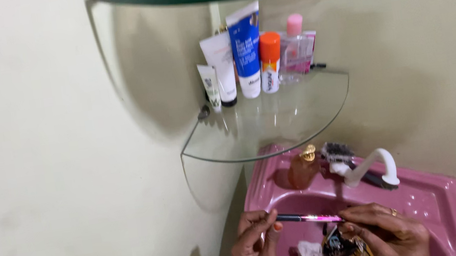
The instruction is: The person wipes various small jewelry items and hair accessories with a white cloth over a pink sink. They handle each item individually, wiping it and placing it into a clear plastic container on a glass shelf.
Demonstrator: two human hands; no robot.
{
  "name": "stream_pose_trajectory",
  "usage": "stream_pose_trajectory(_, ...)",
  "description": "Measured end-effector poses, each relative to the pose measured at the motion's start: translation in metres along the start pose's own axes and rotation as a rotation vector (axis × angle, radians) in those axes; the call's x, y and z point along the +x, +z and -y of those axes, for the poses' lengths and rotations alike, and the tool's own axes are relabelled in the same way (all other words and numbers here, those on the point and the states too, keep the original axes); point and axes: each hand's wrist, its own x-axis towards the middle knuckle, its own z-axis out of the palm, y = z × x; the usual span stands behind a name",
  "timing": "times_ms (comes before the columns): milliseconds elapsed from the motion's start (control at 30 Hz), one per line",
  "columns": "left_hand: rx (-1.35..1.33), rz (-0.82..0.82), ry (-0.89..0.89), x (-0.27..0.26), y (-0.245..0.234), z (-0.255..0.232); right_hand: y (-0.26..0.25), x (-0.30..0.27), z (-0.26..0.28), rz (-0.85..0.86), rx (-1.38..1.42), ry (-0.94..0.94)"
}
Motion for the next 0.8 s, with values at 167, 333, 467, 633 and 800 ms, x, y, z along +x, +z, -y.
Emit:
stream_pose_trajectory(167, 0.170, 0.157, 0.360, 0.041, 0.016, -0.052, -0.058, 0.061, -0.025, 0.455, -0.195, -0.524)
stream_pose_trajectory(333, 0.177, 0.226, 0.431, 0.069, 0.040, -0.119, -0.075, 0.095, -0.023, 0.307, 0.700, -0.287)
stream_pose_trajectory(467, 0.326, 0.211, 0.637, 0.100, 0.064, -0.173, -0.060, 0.119, 0.055, -0.101, 0.005, -0.712)
stream_pose_trajectory(633, 0.527, 0.228, 0.809, 0.128, 0.075, -0.247, -0.048, 0.140, 0.202, -0.250, 0.023, -0.648)
stream_pose_trajectory(800, 0.651, 0.275, 0.921, 0.176, 0.090, -0.293, -0.034, 0.175, 0.293, -0.485, -0.443, -0.893)
